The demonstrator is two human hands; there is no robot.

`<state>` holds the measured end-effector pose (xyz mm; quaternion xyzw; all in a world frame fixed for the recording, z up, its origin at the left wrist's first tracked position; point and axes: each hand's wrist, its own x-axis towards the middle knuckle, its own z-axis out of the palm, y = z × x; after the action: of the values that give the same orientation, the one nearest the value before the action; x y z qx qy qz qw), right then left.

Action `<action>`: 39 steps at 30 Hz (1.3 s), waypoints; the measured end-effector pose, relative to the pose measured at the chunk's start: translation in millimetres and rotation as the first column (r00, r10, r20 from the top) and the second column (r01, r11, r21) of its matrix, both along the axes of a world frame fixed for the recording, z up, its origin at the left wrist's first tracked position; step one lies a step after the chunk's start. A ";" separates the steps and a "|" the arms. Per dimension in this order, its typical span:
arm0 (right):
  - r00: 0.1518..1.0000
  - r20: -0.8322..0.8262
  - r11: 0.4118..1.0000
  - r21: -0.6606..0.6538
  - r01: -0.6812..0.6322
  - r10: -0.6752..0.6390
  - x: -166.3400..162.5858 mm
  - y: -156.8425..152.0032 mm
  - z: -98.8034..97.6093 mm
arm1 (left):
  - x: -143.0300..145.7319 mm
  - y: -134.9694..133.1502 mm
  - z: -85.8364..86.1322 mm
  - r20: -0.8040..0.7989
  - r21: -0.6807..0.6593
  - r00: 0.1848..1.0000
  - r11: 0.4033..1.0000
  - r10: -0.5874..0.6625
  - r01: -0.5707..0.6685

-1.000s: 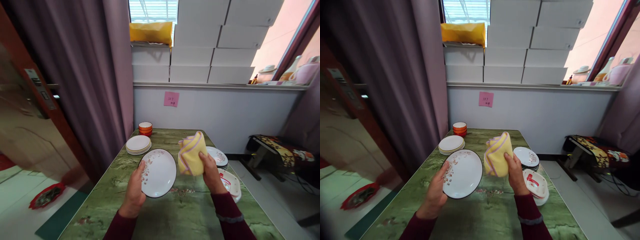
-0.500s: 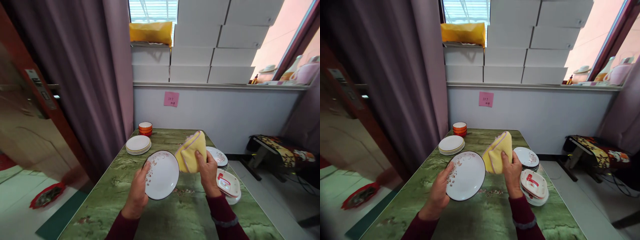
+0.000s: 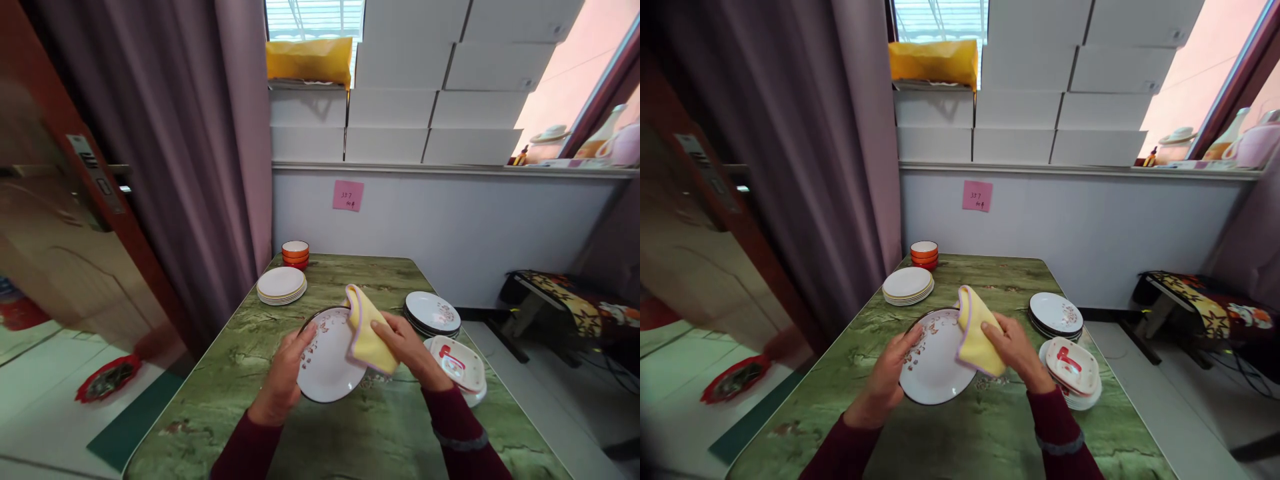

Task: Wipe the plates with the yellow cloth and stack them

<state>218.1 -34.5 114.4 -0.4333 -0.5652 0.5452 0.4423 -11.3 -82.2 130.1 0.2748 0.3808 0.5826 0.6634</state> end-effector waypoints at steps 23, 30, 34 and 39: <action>0.698 -0.470 0.834 -0.410 0.368 -0.540 -99.3 -13.3 -30.2 | 42.0 32.6 2.3 0.220 0.039 0.921 0.941 0.320 -0.336; 0.661 -0.486 0.809 -0.469 0.354 -0.572 -108.8 -22.5 -50.2 | 51.3 17.6 -44.5 0.088 0.037 0.928 0.930 0.363 -0.367; 0.854 -0.289 0.896 -0.248 0.370 -0.432 -63.1 -9.3 -44.5 | 16.1 19.1 -38.4 0.054 0.083 0.971 0.968 0.234 -0.238; 0.983 0.181 0.999 0.004 -0.033 0.031 -23.7 4.0 -4.4 | -13.5 23.6 -20.9 -0.192 0.105 0.965 0.974 -0.177 0.200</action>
<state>194.4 -30.5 110.0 -0.4702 -0.6118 0.5088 0.3819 -24.8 -58.6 109.2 0.4023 0.3750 0.5116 0.6601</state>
